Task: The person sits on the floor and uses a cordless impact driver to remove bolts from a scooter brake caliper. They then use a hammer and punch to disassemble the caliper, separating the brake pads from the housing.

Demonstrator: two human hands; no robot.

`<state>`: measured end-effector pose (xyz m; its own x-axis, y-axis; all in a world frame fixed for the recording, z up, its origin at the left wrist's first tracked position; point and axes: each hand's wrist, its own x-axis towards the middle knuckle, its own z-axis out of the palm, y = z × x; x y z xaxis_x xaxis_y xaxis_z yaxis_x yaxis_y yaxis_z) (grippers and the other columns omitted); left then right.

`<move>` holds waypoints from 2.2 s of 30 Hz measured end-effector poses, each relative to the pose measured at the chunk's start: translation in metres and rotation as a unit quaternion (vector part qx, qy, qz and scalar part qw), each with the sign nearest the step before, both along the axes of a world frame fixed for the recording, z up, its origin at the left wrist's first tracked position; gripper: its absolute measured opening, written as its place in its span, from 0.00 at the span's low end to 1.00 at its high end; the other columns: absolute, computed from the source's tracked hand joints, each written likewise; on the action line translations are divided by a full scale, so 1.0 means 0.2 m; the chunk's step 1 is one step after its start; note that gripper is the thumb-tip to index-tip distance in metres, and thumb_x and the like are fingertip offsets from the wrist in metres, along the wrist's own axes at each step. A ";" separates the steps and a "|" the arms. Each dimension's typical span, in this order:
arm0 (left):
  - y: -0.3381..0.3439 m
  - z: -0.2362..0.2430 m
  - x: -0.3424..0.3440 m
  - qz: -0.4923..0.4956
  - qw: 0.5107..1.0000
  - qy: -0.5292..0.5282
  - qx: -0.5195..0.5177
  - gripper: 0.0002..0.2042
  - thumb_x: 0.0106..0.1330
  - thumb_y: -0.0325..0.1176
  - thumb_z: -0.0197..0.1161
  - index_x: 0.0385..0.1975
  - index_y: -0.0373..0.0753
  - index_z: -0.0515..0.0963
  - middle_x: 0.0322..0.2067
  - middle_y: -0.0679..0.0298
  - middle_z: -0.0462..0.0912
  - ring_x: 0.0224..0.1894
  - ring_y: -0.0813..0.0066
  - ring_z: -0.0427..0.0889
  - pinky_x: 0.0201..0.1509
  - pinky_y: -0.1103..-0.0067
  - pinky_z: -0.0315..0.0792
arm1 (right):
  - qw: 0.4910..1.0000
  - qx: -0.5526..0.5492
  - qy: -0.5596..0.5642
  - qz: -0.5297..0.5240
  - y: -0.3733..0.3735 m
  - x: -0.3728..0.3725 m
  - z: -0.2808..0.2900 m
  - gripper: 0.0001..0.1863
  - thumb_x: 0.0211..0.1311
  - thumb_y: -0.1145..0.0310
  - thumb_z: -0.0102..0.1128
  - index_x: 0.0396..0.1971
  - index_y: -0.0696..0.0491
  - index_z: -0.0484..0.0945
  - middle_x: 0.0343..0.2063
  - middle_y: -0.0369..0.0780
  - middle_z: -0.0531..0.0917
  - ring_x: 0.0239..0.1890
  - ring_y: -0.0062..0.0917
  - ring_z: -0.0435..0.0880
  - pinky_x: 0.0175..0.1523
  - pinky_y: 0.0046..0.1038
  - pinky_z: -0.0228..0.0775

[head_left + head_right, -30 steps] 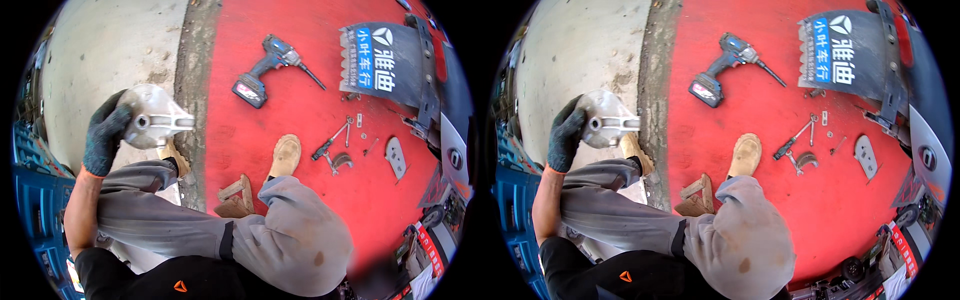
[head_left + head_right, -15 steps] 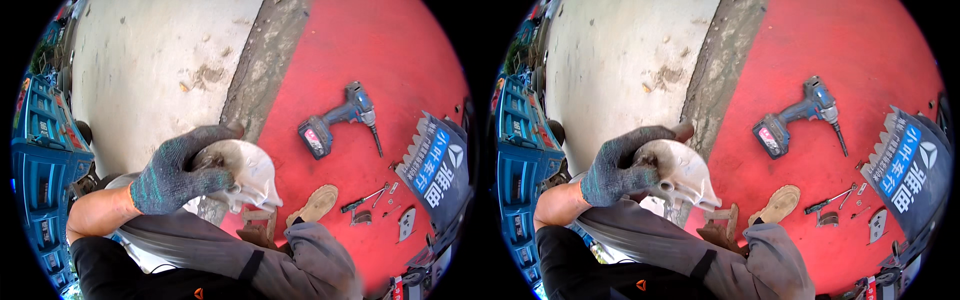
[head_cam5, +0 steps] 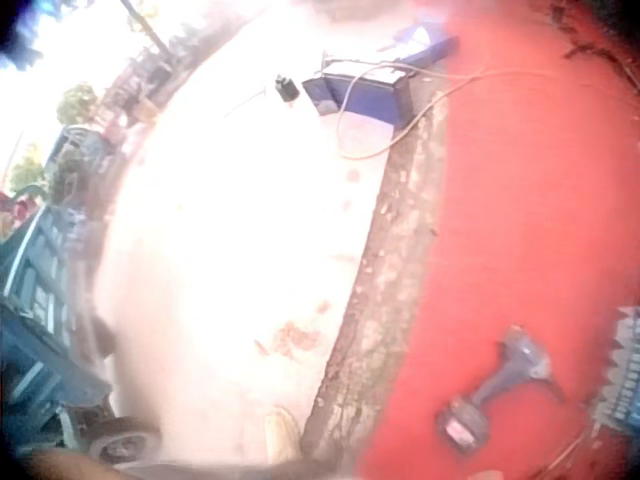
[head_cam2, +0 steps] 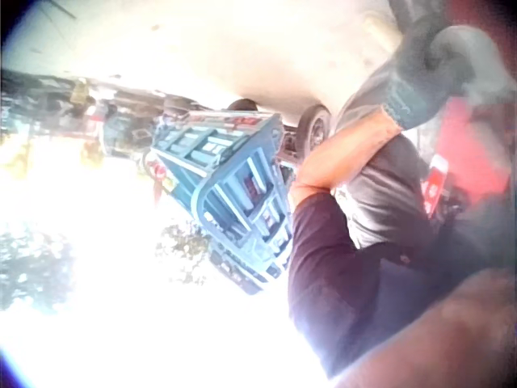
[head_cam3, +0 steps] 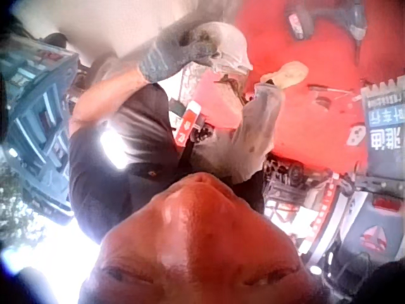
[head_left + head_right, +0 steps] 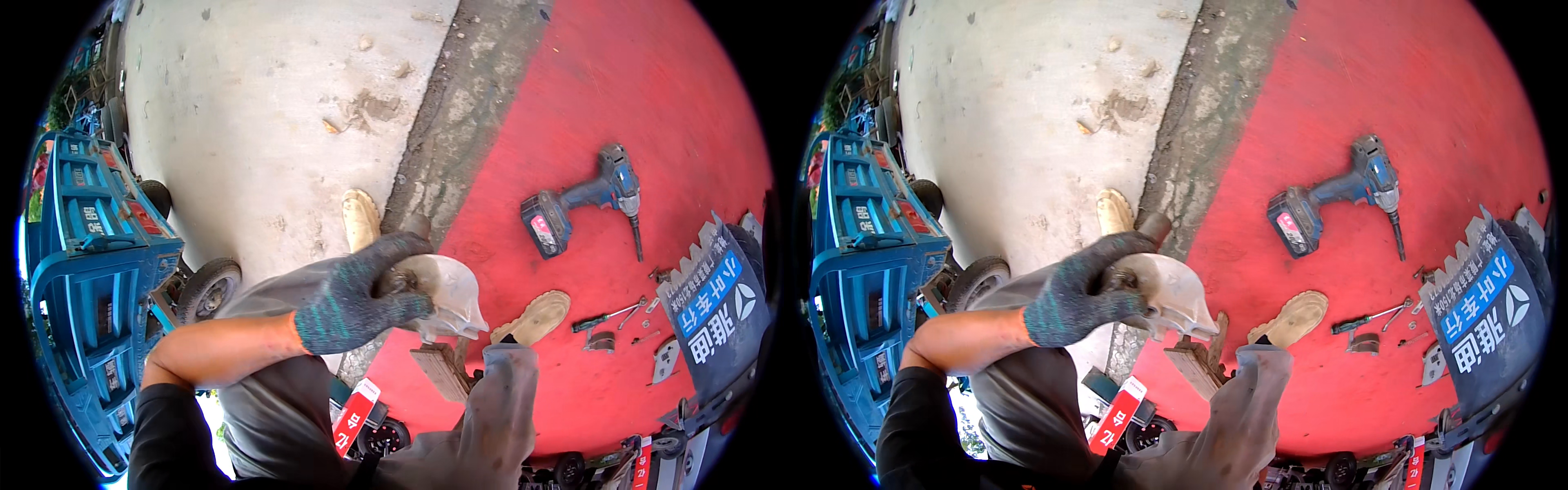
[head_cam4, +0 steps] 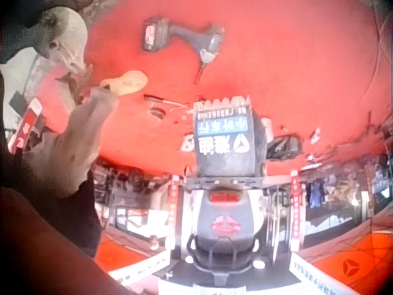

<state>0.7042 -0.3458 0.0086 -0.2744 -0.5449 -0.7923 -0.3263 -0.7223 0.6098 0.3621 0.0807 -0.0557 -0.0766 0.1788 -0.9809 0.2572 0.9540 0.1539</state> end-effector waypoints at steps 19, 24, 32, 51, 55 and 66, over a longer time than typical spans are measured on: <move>-0.54 1.05 0.97 0.056 0.998 -0.026 0.004 0.30 0.68 0.35 0.72 0.68 0.35 0.70 0.63 0.53 0.77 0.64 0.66 0.77 0.69 0.70 0.71 | 0.997 -0.009 -0.045 0.060 -1.13 1.23 1.36 0.21 0.60 0.56 0.66 0.47 0.53 0.75 0.41 0.45 0.82 0.41 0.39 0.82 0.41 0.39 0.76; -1.09 1.16 1.31 0.155 0.987 -0.037 -0.025 0.28 0.71 0.33 0.69 0.68 0.34 0.70 0.61 0.59 0.78 0.62 0.72 0.77 0.68 0.73 0.73 | 0.994 -0.032 -0.061 0.083 -1.73 1.47 1.38 0.22 0.60 0.55 0.66 0.47 0.54 0.75 0.41 0.46 0.82 0.42 0.39 0.82 0.42 0.40 0.76; -2.11 1.19 1.62 0.177 0.981 -0.084 -0.004 0.27 0.69 0.34 0.70 0.67 0.34 0.72 0.61 0.58 0.79 0.60 0.71 0.79 0.67 0.72 0.73 | 0.993 -0.034 -0.088 0.075 -2.94 1.68 1.20 0.23 0.59 0.55 0.67 0.48 0.54 0.74 0.42 0.46 0.82 0.43 0.40 0.83 0.43 0.40 0.76; -4.56 0.46 1.30 -0.344 0.936 0.034 -0.069 0.30 0.60 0.28 0.76 0.62 0.34 0.73 0.59 0.52 0.78 0.57 0.66 0.80 0.62 0.73 0.75 | 0.969 -0.038 -0.058 -0.238 -4.57 2.66 0.89 0.27 0.59 0.54 0.69 0.50 0.55 0.74 0.45 0.48 0.83 0.46 0.43 0.84 0.47 0.41 0.77; -4.80 0.30 1.24 -0.516 0.851 0.019 -0.089 0.29 0.59 0.27 0.76 0.61 0.34 0.74 0.52 0.55 0.81 0.46 0.69 0.81 0.53 0.73 0.77 | 0.931 -0.070 -0.050 -0.356 -4.84 3.25 0.51 0.27 0.58 0.53 0.69 0.51 0.56 0.74 0.45 0.49 0.83 0.46 0.43 0.84 0.48 0.42 0.77; -4.72 -0.12 0.90 -0.742 0.670 -0.011 0.015 0.27 0.67 0.43 0.65 0.58 0.28 0.75 0.45 0.58 0.84 0.47 0.70 0.81 0.53 0.73 0.76 | 0.754 -0.295 -0.061 -0.583 -5.19 4.19 0.04 0.29 0.58 0.53 0.70 0.52 0.56 0.73 0.47 0.50 0.83 0.48 0.45 0.85 0.50 0.42 0.78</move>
<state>0.8849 -1.2896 -0.0154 -0.4844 0.3321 -0.8094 -0.7070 0.3963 0.5858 1.2002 -0.9576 -0.0479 -0.1077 -0.4157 -0.9031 0.9929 0.0016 -0.1192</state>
